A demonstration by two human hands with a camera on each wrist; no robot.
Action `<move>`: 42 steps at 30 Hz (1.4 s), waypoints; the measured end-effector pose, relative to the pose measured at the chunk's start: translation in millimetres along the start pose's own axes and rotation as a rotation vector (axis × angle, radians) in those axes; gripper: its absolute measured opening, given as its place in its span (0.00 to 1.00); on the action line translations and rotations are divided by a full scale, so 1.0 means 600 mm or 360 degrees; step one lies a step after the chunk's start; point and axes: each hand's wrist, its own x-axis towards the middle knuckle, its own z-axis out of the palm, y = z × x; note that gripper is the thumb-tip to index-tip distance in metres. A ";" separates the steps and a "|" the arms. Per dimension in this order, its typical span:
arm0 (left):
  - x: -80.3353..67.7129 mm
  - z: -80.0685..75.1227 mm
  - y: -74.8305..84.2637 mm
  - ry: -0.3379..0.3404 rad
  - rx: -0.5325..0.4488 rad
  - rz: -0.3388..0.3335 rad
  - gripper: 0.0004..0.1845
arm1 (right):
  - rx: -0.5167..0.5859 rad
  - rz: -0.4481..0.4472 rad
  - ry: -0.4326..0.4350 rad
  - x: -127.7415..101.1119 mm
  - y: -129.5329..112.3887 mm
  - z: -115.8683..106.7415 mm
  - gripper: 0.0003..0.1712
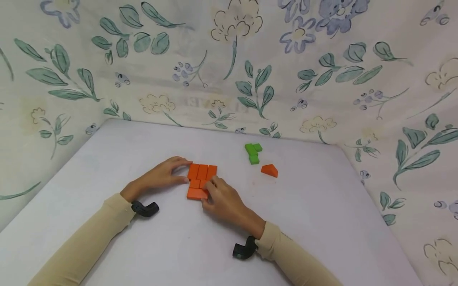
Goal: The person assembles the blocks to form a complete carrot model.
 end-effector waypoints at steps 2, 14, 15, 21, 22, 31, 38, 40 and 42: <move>0.002 -0.004 0.002 0.0003 0.0010 0.0008 0.37 | -0.0021 -0.0014 0.0037 0.001 0.001 0.001 0.15; -0.003 0.002 0.004 -0.0015 -0.0011 -0.0036 0.37 | -0.0033 -0.0015 0.0042 -0.007 -0.001 0.001 0.15; -0.003 0.004 0.004 -0.0008 -0.0010 -0.0028 0.36 | -0.0041 -0.0018 0.0049 -0.008 -0.001 0.002 0.15; 0.003 0.004 0.004 0.0020 0.0016 -0.0002 0.35 | -0.0057 -0.0009 0.0082 -0.008 0.006 0.004 0.16; 0.004 0.004 0.003 0.0019 0.0018 -0.0010 0.35 | -0.0056 -0.0007 0.0076 -0.008 0.006 0.004 0.16; 0.005 0.003 0.004 0.0019 0.0026 -0.0016 0.36 | -0.0035 0.0004 0.0071 -0.006 0.006 0.002 0.15; 0.003 0.003 0.005 0.0007 0.0000 -0.0038 0.36 | 0.0043 0.0048 0.0010 -0.008 0.006 -0.001 0.16; 0.003 0.003 0.005 0.0007 -0.0005 -0.0051 0.36 | 0.0107 0.0093 -0.0026 -0.007 0.005 -0.003 0.16; 0.001 0.003 0.005 0.0008 -0.0010 -0.0057 0.36 | 0.0189 0.0150 -0.0045 -0.004 0.005 -0.009 0.16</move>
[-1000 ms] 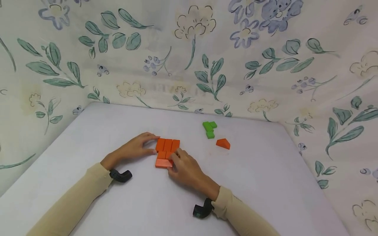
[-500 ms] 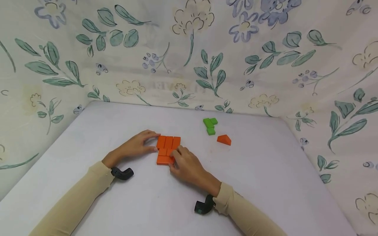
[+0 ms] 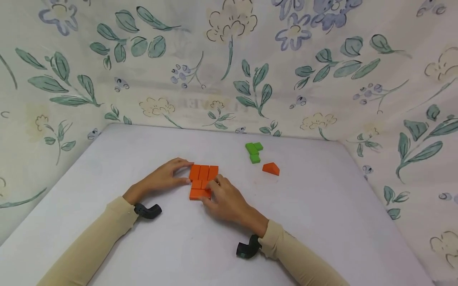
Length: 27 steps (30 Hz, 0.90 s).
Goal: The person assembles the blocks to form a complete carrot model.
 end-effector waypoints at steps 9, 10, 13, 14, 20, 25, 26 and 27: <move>0.000 0.006 0.004 0.0000 -0.0003 -0.0028 0.35 | 0.0044 0.0163 0.0124 0.018 0.051 -0.080 0.05; 0.000 0.006 0.005 0.0005 -0.0003 -0.0030 0.35 | 0.0018 0.0180 0.0130 0.019 0.065 -0.093 0.05; 0.000 0.002 0.006 0.0010 -0.0010 -0.0033 0.35 | 0.0007 0.0236 0.0157 0.020 0.115 -0.132 0.07; -0.001 0.001 0.006 0.0011 -0.0009 -0.0033 0.35 | 0.0010 0.0263 0.0165 0.020 0.134 -0.145 0.07; 0.000 -0.002 0.003 -0.0001 0.0010 0.0006 0.35 | 0.0103 0.0585 0.0057 0.000 0.244 -0.194 0.15; -0.001 -0.001 0.002 -0.0006 -0.0002 0.0016 0.35 | 0.0211 0.0880 -0.0356 -0.021 0.291 -0.197 0.28; 0.000 0.000 0.002 -0.0009 -0.0007 0.0018 0.35 | 0.0221 0.0899 -0.0403 -0.023 0.294 -0.196 0.28; 0.000 0.000 0.003 -0.0012 -0.0011 0.0022 0.35 | 0.0224 0.0908 -0.0434 -0.026 0.297 -0.196 0.27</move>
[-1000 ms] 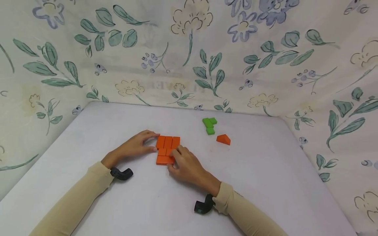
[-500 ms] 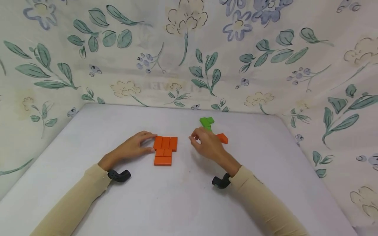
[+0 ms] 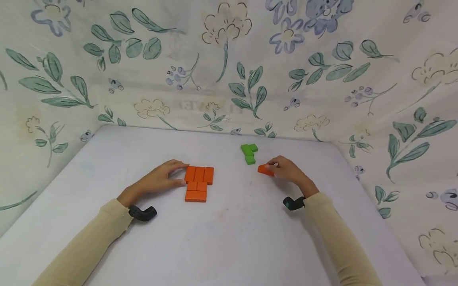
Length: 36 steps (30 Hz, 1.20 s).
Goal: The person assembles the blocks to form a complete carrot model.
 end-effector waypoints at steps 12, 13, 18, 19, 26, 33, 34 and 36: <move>0.001 -0.002 0.000 -0.0004 0.0004 -0.0017 0.35 | -0.0001 -0.0208 0.0112 -0.022 0.004 0.018 0.21; 0.001 -0.001 0.000 -0.0011 0.0003 -0.0023 0.35 | -0.0010 -0.0246 0.0140 -0.026 0.006 0.022 0.20; 0.000 0.003 0.000 -0.0015 -0.0004 -0.0038 0.35 | -0.0049 -0.0397 0.0242 -0.038 0.014 0.037 0.18; 0.000 0.003 0.000 -0.0011 0.0000 -0.0037 0.35 | -0.0057 -0.0416 0.0255 -0.038 0.015 0.038 0.18; 0.002 -0.001 0.000 0.0006 0.0012 -0.0029 0.35 | -0.0061 -0.0443 0.0302 -0.045 0.017 0.036 0.19; 0.001 -0.001 0.003 -0.0007 -0.0004 -0.0052 0.35 | -0.0010 -0.0436 0.0389 -0.048 0.028 0.048 0.16; 0.000 -0.001 0.003 -0.0011 -0.0004 -0.0060 0.35 | -0.0012 -0.0444 0.0404 -0.048 0.030 0.049 0.15; -0.002 0.000 0.005 -0.0014 0.0003 -0.0070 0.35 | -0.0012 -0.0464 0.0431 -0.047 0.032 0.051 0.13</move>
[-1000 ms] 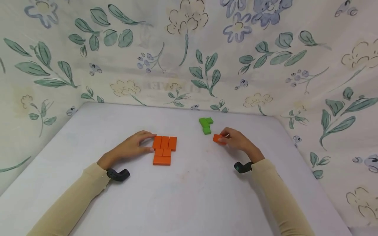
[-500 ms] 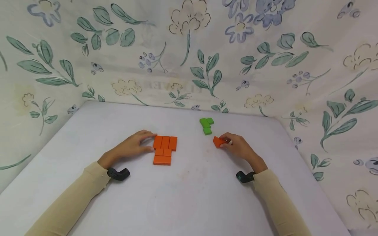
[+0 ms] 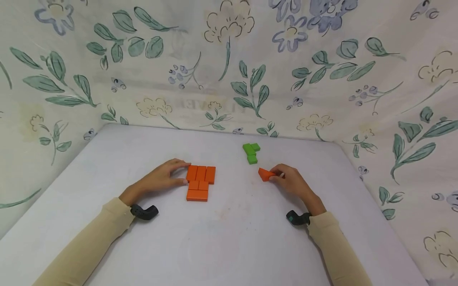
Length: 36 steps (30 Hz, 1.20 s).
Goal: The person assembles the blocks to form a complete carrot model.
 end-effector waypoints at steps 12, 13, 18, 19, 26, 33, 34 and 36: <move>-0.006 0.000 0.004 0.0002 -0.0005 -0.0009 0.35 | 0.0025 -0.0136 0.0081 -0.003 -0.018 -0.004 0.11; -0.006 0.000 0.004 0.0005 -0.0001 -0.0007 0.35 | 0.0028 -0.0150 0.0083 -0.004 -0.023 -0.004 0.12; -0.006 -0.002 0.000 0.0006 0.0020 0.0005 0.35 | 0.0064 -0.0208 0.0046 -0.006 -0.055 -0.001 0.13; -0.007 -0.002 0.000 0.0007 0.0020 0.0009 0.35 | 0.0072 -0.0213 0.0035 -0.006 -0.062 0.000 0.13; -0.005 -0.003 -0.001 0.0012 0.0014 0.0033 0.36 | 0.0153 -0.0313 0.0008 -0.003 -0.112 0.007 0.11; 0.000 -0.003 -0.001 0.0005 0.0024 0.0050 0.36 | 0.0181 -0.0410 -0.0039 0.000 -0.159 0.011 0.11; 0.000 -0.003 -0.002 0.0007 0.0023 0.0056 0.35 | 0.0177 -0.0416 -0.0047 0.000 -0.165 0.012 0.11; 0.001 -0.003 -0.002 0.0010 0.0017 0.0066 0.35 | 0.0176 -0.0429 -0.0062 -0.001 -0.177 0.014 0.11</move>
